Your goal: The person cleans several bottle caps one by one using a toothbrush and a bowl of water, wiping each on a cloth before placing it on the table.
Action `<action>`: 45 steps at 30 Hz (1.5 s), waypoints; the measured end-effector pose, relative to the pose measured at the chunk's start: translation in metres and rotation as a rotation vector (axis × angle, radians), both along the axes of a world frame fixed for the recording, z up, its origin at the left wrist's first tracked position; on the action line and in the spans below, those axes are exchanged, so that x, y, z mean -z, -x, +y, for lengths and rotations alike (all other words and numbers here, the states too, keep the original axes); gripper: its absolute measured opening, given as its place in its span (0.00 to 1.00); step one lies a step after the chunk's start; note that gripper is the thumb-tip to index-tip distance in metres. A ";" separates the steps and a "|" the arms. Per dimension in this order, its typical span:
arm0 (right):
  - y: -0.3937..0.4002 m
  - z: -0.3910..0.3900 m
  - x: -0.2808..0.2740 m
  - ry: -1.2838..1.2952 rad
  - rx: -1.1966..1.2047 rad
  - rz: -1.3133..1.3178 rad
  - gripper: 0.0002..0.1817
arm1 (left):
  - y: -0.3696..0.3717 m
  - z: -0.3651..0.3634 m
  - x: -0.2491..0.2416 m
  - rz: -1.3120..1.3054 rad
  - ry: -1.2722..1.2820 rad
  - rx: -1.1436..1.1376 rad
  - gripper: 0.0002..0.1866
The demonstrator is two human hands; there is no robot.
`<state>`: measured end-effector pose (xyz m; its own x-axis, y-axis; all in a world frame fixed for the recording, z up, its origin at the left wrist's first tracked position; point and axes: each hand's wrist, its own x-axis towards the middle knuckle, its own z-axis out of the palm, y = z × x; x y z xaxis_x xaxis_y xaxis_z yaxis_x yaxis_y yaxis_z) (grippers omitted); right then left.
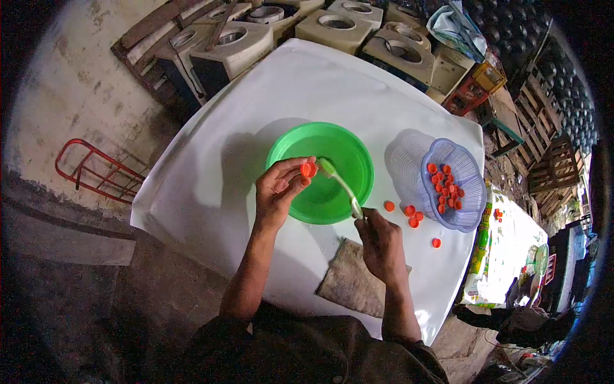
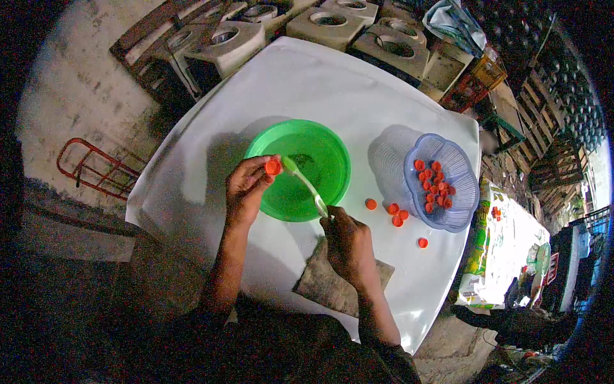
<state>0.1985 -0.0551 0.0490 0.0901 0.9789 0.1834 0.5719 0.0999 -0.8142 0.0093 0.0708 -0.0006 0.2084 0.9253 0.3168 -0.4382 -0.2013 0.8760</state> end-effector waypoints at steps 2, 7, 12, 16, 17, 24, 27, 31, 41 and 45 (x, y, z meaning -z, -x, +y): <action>0.005 0.001 -0.004 -0.028 0.014 0.031 0.10 | -0.003 0.000 0.000 0.000 -0.005 0.022 0.18; -0.007 0.003 0.014 0.000 -0.058 -0.047 0.10 | 0.004 0.007 -0.007 -0.012 0.005 -0.039 0.17; -0.022 0.016 0.014 0.069 -0.075 -0.222 0.11 | 0.008 0.014 0.002 0.177 -0.005 -0.088 0.11; -0.024 0.034 0.022 0.135 -0.085 -0.333 0.13 | 0.000 0.012 0.011 0.311 -0.024 -0.127 0.08; -0.023 0.040 0.022 0.100 -0.064 -0.362 0.12 | -0.001 0.011 0.011 0.326 -0.002 -0.164 0.08; -0.024 0.062 0.026 0.045 -0.246 -0.619 0.09 | 0.006 0.016 0.016 0.228 0.089 -0.159 0.10; -0.023 0.053 0.022 0.033 -0.218 -0.412 0.09 | 0.009 0.016 0.016 0.233 0.117 -0.166 0.12; -0.024 0.037 0.017 0.211 -0.084 -0.107 0.09 | 0.015 0.012 -0.002 0.168 0.249 -0.047 0.15; 0.000 0.009 0.023 0.193 -0.199 0.318 0.09 | 0.011 0.009 -0.004 -0.183 0.372 0.210 0.15; 0.005 0.014 0.028 0.118 -0.156 0.152 0.19 | 0.007 0.005 -0.004 -0.225 0.337 0.277 0.15</action>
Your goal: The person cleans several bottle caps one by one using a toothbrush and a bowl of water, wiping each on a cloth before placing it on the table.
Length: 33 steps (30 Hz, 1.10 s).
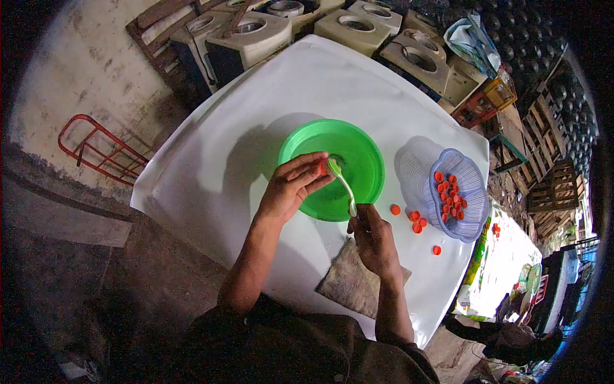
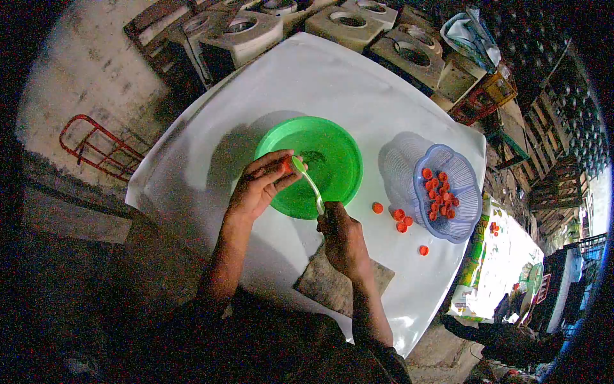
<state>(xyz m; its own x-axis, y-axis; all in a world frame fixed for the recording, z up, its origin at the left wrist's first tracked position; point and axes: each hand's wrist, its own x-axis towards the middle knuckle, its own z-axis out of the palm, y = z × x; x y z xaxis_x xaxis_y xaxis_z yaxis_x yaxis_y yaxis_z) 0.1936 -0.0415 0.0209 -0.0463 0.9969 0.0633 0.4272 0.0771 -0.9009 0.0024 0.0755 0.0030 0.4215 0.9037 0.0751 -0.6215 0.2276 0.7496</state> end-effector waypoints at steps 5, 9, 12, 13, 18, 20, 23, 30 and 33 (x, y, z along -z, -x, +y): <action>0.010 -0.003 -0.001 -0.095 0.056 -0.073 0.13 | 0.003 0.001 0.001 -0.005 -0.083 -0.061 0.14; -0.003 -0.005 -0.011 -0.098 0.109 -0.159 0.09 | 0.002 0.000 -0.001 0.153 -0.116 -0.249 0.13; -0.007 -0.002 -0.024 -0.137 0.120 -0.210 0.08 | -0.001 0.000 0.001 0.329 -0.176 -0.346 0.12; -0.005 -0.001 -0.030 -0.129 0.136 -0.204 0.07 | -0.002 0.000 0.001 0.368 -0.225 -0.354 0.11; -0.001 0.005 -0.034 -0.014 0.179 -0.102 0.21 | -0.010 -0.008 0.001 0.429 -0.418 -0.360 0.09; 0.001 0.005 -0.035 0.063 0.255 -0.075 0.26 | -0.011 -0.013 -0.002 0.465 -0.412 -0.318 0.08; 0.000 0.008 -0.027 -0.012 0.290 -0.325 0.17 | -0.013 -0.017 -0.005 0.421 -0.531 -0.318 0.09; -0.040 0.015 0.062 -0.470 0.318 -0.871 0.12 | -0.014 -0.017 -0.007 0.483 -0.566 -0.371 0.09; -0.026 0.012 0.066 -0.371 0.306 -0.755 0.12 | -0.019 -0.017 -0.006 0.512 -0.603 -0.328 0.09</action>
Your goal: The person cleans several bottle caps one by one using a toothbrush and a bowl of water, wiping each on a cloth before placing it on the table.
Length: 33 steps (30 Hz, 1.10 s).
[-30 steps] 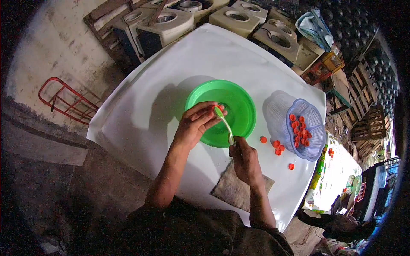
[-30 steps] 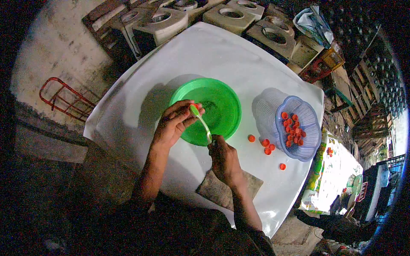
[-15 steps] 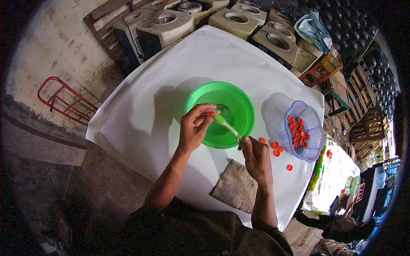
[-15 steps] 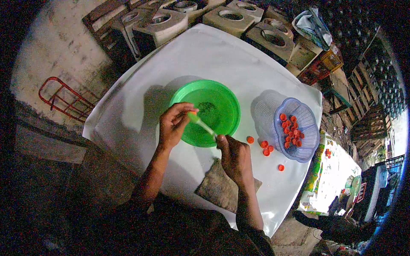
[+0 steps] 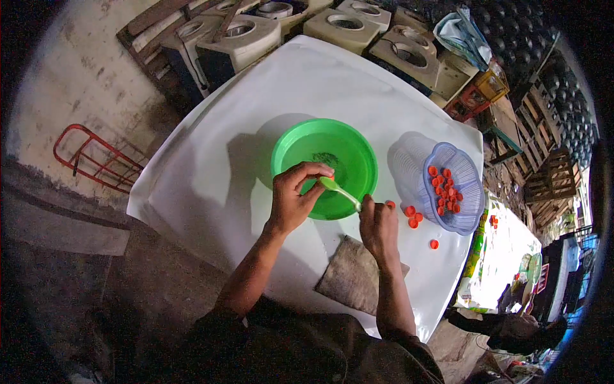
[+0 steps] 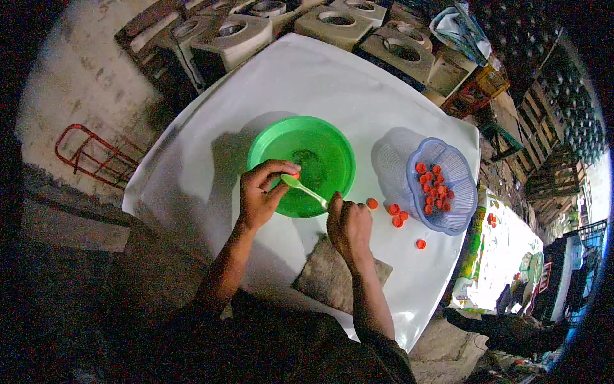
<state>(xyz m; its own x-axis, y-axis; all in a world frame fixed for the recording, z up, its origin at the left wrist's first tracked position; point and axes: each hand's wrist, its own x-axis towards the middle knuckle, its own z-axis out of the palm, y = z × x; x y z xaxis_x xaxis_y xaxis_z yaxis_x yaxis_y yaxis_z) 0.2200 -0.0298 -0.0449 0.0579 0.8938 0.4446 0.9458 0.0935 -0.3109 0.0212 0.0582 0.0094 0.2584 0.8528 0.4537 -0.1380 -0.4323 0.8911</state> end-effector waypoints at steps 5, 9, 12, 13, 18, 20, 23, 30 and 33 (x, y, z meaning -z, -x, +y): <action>-0.013 0.006 0.006 0.115 0.044 0.004 0.14 | 0.002 0.005 0.010 -0.041 0.050 -0.089 0.11; 0.010 0.007 -0.014 -0.284 -0.021 0.019 0.14 | 0.000 0.001 0.006 0.051 -0.032 -0.099 0.11; -0.007 0.011 0.013 -0.178 0.009 -0.026 0.11 | -0.001 0.002 0.004 0.028 -0.103 -0.095 0.12; -0.012 0.008 0.012 0.004 0.023 0.065 0.09 | 0.000 0.003 0.008 -0.003 -0.092 -0.086 0.13; -0.001 0.000 -0.010 -0.121 -0.070 0.156 0.08 | -0.006 0.002 0.006 0.046 -0.054 -0.057 0.12; -0.007 0.000 0.002 0.063 -0.025 0.140 0.05 | -0.008 -0.001 0.003 0.051 -0.081 -0.064 0.12; -0.009 -0.001 -0.007 0.059 0.020 -0.015 0.05 | -0.003 0.009 0.019 0.063 -0.167 -0.060 0.11; -0.010 -0.003 0.002 -0.007 0.012 0.006 0.08 | -0.005 -0.002 0.011 -0.154 0.141 0.136 0.09; -0.012 -0.001 -0.007 -0.044 0.014 -0.007 0.07 | -0.001 0.001 0.011 -0.113 0.172 0.089 0.09</action>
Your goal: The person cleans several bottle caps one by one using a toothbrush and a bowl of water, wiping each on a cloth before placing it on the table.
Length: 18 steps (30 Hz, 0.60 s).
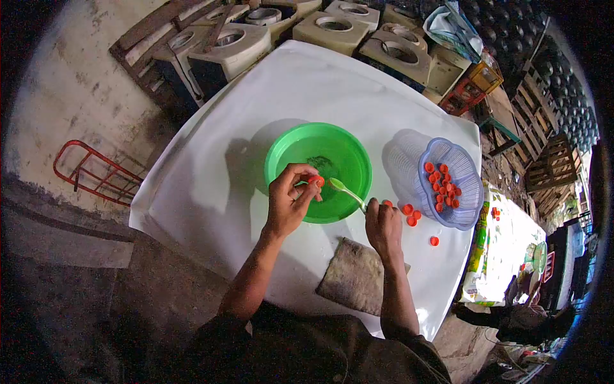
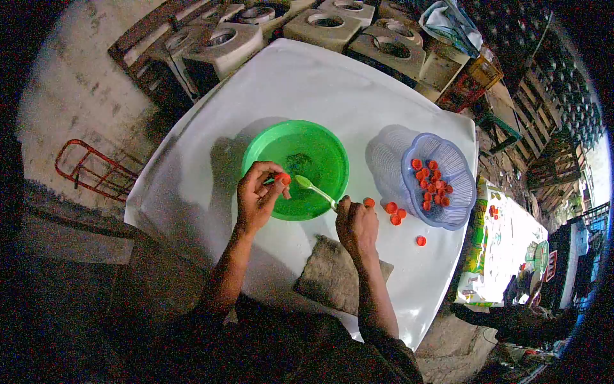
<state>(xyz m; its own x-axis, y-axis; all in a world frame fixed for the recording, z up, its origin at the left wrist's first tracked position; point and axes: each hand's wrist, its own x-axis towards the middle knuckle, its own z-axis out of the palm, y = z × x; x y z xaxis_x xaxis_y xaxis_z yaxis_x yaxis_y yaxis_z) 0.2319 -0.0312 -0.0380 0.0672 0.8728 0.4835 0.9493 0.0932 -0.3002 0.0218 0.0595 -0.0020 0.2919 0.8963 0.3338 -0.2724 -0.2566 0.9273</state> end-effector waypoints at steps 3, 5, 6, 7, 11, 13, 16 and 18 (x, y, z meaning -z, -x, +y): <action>0.007 -0.005 -0.019 -0.054 -0.102 0.036 0.06 | -0.004 -0.002 -0.002 0.059 -0.078 -0.016 0.08; 0.010 -0.003 -0.018 -0.007 -0.040 0.002 0.05 | -0.005 -0.003 -0.006 0.053 -0.148 -0.057 0.08; 0.008 0.000 -0.011 0.086 0.015 0.022 0.04 | -0.005 -0.002 -0.008 0.049 -0.186 -0.079 0.08; 0.005 0.002 -0.003 0.179 0.068 0.041 0.04 | -0.004 0.000 -0.006 0.037 -0.206 -0.084 0.08; 0.006 -0.001 -0.012 0.167 -0.001 0.216 0.04 | -0.002 0.004 -0.004 0.022 -0.173 -0.065 0.08; 0.011 -0.003 -0.022 0.253 -0.025 0.340 0.04 | -0.005 0.002 0.000 -0.033 -0.069 0.014 0.08; 0.006 -0.001 0.002 0.067 0.039 0.157 0.04 | -0.004 -0.002 -0.004 -0.064 -0.109 0.018 0.08; 0.000 0.000 0.006 0.208 0.125 0.116 0.05 | -0.004 -0.001 -0.008 -0.043 -0.122 -0.005 0.09</action>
<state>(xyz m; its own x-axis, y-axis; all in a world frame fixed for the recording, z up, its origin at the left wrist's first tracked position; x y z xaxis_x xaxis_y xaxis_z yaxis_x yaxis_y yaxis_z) 0.2320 -0.0312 -0.0439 0.2252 0.9340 0.2775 0.9078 -0.0977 -0.4078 0.0259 0.0585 0.0061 0.2709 0.8494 0.4529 -0.3095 -0.3686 0.8765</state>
